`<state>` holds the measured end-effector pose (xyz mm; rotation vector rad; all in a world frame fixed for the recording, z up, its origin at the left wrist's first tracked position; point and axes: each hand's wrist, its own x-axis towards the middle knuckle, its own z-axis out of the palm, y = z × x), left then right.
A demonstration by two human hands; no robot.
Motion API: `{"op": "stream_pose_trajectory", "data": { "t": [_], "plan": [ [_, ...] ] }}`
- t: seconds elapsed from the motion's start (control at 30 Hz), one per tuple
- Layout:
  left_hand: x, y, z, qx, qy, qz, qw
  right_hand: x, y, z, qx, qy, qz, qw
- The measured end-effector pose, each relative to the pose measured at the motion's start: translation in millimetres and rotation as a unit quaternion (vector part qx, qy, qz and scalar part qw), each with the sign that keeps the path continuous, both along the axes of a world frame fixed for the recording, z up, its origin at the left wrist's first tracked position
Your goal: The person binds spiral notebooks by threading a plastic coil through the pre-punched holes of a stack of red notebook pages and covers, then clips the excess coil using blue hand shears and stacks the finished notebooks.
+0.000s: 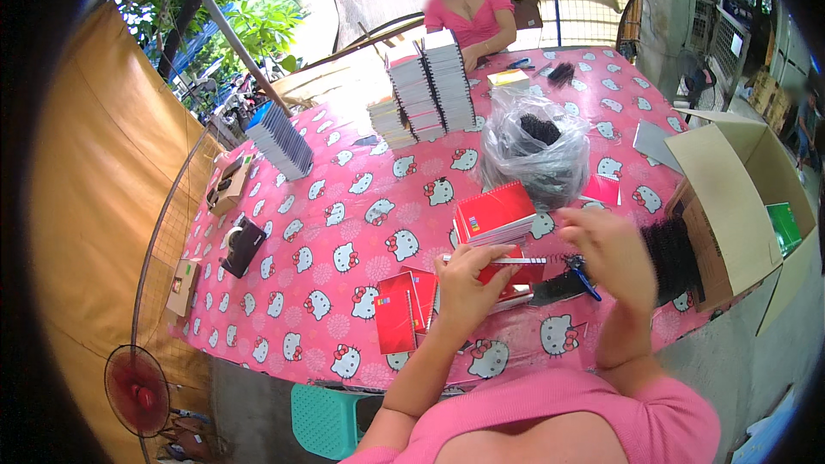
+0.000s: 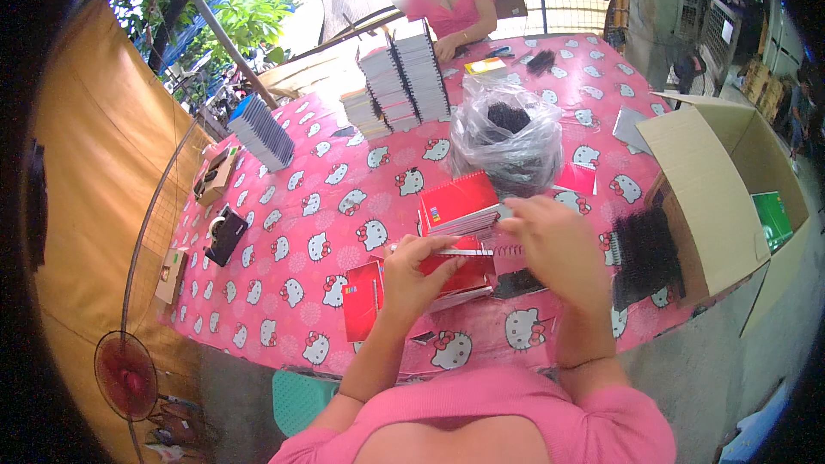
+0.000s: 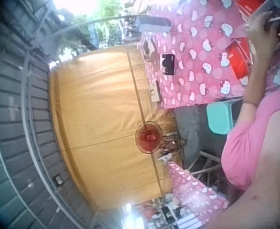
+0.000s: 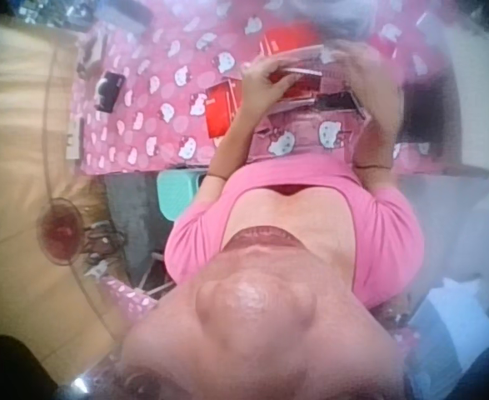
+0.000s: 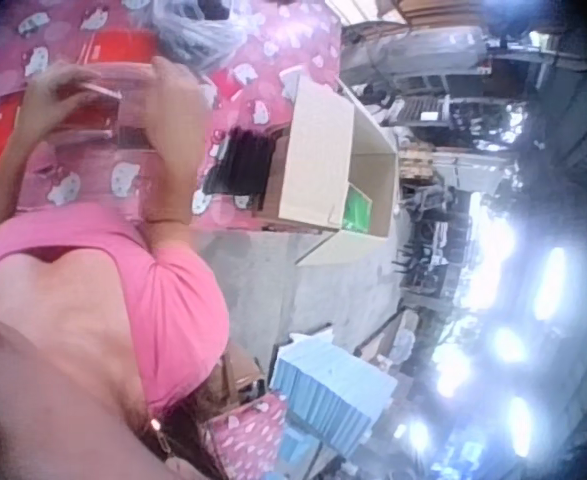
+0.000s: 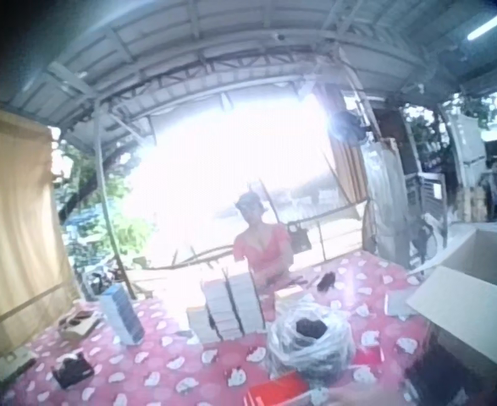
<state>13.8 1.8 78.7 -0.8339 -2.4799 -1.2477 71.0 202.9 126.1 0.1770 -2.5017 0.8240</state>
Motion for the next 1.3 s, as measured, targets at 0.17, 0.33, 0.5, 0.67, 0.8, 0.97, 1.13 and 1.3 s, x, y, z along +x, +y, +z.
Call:
{"op": "stream_pose_trajectory", "data": {
  "t": [0.17, 0.33, 0.5, 0.67, 0.8, 0.97, 1.13, 1.3],
  "plan": [
    [-6, 12, -9, 0.002, 0.021, 0.012, 1.0, -34, 8, -11, 0.172, -0.2, 0.221, 0.939],
    [-9, 6, -23, -0.002, 0.067, 0.046, 0.997, -40, 0, 0, 0.143, -0.199, 0.221, 0.944],
    [-6, 6, -22, -0.01, 0.048, 0.045, 0.998, -40, -6, 8, 0.153, -0.227, 0.165, 0.947],
    [-6, 7, -19, -0.005, 0.04, 0.032, 0.999, -44, -10, -4, 0.172, -0.229, 0.211, 0.934],
    [-4, 9, -20, 0.053, -0.001, 0.025, 0.998, -41, -13, 5, 0.095, -0.153, 0.213, 0.96],
    [-10, -3, -23, 0.029, 0.104, 0.023, 0.994, -45, -22, 4, 0.207, -0.218, 0.209, 0.931],
    [-9, -11, -35, 0.115, -0.008, 0.027, 0.993, -64, -28, -10, 0.262, -0.337, 0.226, 0.875],
    [2, -6, -34, 0.271, -0.2, 0.043, 0.941, -67, -30, -17, 0.259, -0.276, 0.25, 0.891]
  ]
}}
